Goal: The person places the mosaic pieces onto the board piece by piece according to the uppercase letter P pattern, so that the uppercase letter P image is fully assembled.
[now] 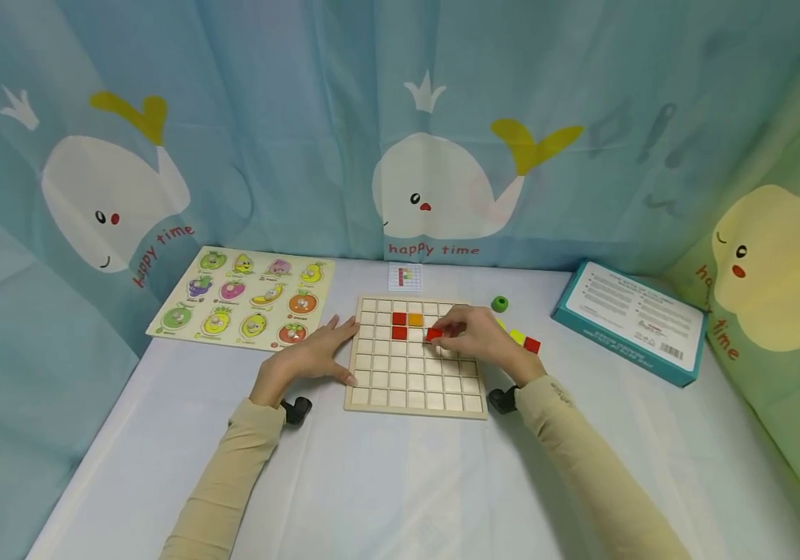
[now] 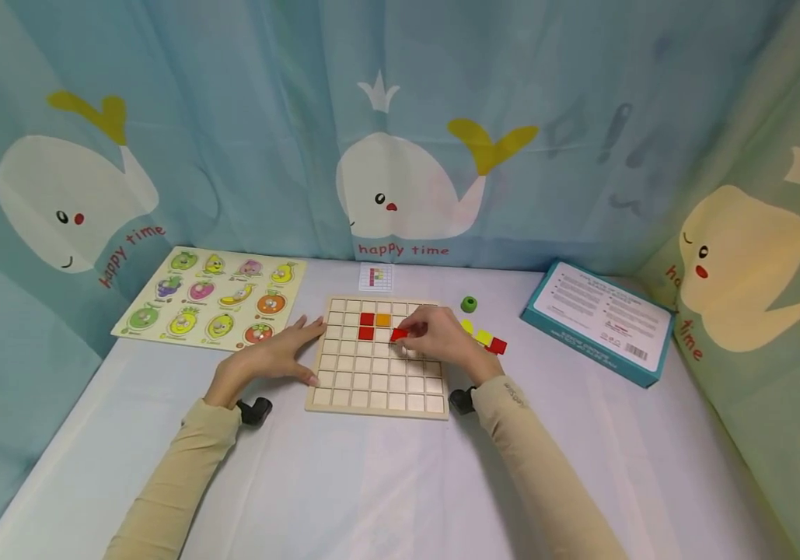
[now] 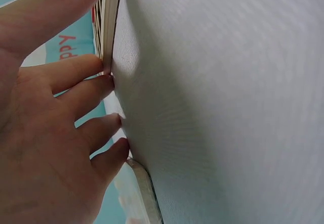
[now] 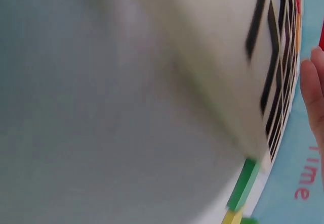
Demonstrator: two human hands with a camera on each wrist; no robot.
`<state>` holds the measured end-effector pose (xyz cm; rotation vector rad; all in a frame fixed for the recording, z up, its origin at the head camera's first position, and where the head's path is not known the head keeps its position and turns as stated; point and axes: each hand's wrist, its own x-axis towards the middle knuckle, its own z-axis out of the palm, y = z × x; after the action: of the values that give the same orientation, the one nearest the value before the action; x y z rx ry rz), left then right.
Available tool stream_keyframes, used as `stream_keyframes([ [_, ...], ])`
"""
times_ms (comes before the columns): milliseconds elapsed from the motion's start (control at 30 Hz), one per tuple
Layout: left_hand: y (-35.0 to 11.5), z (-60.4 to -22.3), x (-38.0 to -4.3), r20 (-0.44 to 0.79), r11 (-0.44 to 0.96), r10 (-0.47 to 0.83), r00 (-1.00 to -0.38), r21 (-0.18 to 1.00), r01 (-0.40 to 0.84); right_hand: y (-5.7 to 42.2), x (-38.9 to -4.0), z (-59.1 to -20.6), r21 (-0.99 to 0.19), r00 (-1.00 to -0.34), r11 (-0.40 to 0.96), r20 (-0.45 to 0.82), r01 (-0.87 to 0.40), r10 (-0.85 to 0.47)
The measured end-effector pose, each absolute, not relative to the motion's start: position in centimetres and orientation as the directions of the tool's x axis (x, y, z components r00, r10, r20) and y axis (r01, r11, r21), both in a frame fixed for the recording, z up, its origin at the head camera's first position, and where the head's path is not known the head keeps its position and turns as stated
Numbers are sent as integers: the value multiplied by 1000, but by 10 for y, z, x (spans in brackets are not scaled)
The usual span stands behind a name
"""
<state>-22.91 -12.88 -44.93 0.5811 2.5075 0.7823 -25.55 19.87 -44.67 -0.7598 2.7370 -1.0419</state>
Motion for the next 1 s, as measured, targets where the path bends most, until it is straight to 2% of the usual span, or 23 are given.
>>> stream_keyframes([
  [167,-129,-449,-228,-293,754,507,-811,606,253,184,-259,-447,-632,-832,637,23,-441,-554],
  [500,-130,-448,-228,-296,767,501,-813,588,258,154,-264,-441,-578,-756,609,21,-543,-654],
  [767,-129,-447,-229,-299,769,500,-813,585,258,138,-266,-442,-527,-741,633,-10,-567,-672],
  [1000,-128,-449,-230,-303,771,495,-815,585,251,137,-261,-441,-536,-760,647,-16,-542,-650],
])
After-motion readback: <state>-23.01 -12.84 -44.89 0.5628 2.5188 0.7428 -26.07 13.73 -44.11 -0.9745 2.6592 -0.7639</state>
